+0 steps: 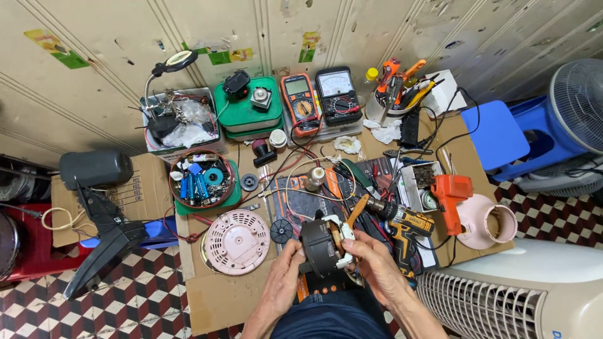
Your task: Cleaning a motor component of an appliance using a brush and applying lubricant or cleaning solution.
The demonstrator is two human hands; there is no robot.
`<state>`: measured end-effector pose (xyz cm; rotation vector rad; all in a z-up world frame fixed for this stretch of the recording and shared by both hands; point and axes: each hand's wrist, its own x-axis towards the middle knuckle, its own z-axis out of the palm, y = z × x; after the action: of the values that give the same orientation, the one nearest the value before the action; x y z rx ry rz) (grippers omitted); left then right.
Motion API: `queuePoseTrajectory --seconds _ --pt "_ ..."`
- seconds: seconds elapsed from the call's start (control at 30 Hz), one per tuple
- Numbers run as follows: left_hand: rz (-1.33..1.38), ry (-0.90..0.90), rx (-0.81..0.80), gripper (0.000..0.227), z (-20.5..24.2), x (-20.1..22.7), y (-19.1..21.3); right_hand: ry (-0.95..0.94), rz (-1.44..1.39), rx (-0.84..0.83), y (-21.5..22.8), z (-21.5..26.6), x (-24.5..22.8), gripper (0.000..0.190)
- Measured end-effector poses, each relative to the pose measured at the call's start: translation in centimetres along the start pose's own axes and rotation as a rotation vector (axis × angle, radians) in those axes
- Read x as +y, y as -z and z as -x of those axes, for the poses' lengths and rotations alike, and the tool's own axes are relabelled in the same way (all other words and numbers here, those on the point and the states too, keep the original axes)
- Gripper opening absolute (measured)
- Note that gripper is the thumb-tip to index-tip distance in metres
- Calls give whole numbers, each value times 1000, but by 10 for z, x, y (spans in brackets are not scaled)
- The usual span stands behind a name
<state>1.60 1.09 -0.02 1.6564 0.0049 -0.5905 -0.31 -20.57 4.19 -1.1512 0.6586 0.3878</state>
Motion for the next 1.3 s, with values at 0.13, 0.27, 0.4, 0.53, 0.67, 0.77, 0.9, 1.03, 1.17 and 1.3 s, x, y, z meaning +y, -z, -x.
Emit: queuePoseTrajectory --seconds 0.13,0.27,0.4,0.53,0.67,0.77,0.9,1.03,1.17,1.3 --pt "58 90 -31 28 -1 5 0 -3 -10 -15 3 -2 4 52" --pt "98 86 -49 28 -4 -12 -2 0 -13 -22 4 -2 4 52" --pt "319 110 -68 31 -8 -23 -7 2 -10 -27 3 -1 6 59" --pt "517 322 -23 37 -6 3 -8 74 62 -20 -5 4 2 70" --pt "598 383 -34 39 -11 -29 -1 168 228 -2 -25 24 -17 72" --pt "782 350 -164 34 -14 -55 4 236 353 1 -39 33 -25 74" --pt "782 361 -206 29 -5 -42 4 395 615 80 -49 37 -31 72" --pt "898 317 -182 39 2 -47 -2 417 809 130 -60 42 -43 72" --pt "1089 462 -62 40 8 -49 1 418 832 114 -60 43 -40 76" --pt "1178 348 -100 40 9 -64 3 575 856 47 -57 48 -31 79"
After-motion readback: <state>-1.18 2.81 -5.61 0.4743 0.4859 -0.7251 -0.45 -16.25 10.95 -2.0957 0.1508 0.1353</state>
